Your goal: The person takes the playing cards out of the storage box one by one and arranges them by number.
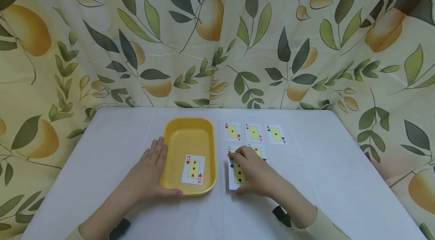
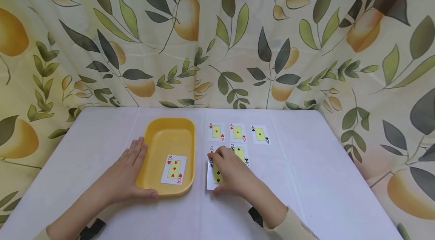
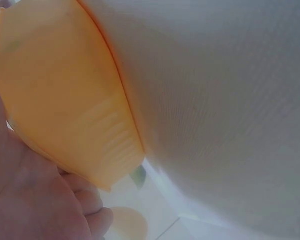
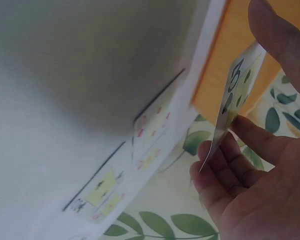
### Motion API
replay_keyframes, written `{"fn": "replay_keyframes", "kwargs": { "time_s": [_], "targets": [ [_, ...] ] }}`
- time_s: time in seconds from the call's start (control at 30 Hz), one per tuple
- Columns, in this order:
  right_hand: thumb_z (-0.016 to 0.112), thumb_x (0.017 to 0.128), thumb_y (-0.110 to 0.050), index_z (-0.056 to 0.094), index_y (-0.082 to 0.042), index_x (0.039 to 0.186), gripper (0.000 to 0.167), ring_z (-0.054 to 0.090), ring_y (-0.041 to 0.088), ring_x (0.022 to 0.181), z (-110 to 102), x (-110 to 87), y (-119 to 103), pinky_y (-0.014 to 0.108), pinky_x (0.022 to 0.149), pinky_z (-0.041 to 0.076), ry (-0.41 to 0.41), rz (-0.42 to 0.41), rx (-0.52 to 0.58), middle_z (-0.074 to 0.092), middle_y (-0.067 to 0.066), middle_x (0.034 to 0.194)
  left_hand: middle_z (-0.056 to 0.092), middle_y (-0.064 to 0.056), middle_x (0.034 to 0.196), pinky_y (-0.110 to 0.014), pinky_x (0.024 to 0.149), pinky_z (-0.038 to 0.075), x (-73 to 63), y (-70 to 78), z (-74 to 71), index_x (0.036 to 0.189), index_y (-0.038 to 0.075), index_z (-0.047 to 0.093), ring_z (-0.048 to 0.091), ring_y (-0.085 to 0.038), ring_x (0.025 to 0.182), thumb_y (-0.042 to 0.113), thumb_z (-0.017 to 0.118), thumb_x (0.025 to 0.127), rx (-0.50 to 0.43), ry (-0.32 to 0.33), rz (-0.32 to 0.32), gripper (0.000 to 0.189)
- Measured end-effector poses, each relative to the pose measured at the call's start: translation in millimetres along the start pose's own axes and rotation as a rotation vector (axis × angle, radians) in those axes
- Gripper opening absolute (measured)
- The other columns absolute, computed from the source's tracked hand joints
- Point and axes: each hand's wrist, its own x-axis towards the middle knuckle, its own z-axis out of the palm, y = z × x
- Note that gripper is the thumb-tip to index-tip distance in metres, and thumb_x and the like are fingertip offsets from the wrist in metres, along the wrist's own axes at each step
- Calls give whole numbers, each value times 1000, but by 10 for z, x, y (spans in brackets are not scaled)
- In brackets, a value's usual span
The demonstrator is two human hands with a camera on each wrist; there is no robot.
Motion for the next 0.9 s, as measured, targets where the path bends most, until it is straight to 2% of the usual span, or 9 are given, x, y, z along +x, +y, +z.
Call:
{"fn": "replay_keyframes", "kwargs": {
  "time_s": [0.3, 0.9],
  "targets": [
    [97, 50, -51, 56, -12, 140, 107, 44, 12, 97, 162, -76, 71, 30, 81, 49, -46, -12, -4, 54, -2, 122, 8, -23, 166, -53, 122, 22, -7, 13, -16, 156, -6, 19, 9, -39, 153, 99, 50, 58, -1, -6, -6, 147],
    [97, 53, -49, 58, -15, 141, 102, 42, 14, 102, 296, -123, 134, 31, 83, 48, -80, -32, 17, 51, -1, 122, 6, -22, 166, -53, 122, 20, -8, 18, -26, 156, -5, 19, 9, -38, 153, 99, 51, 58, -1, -12, -15, 147]
  ]
}}
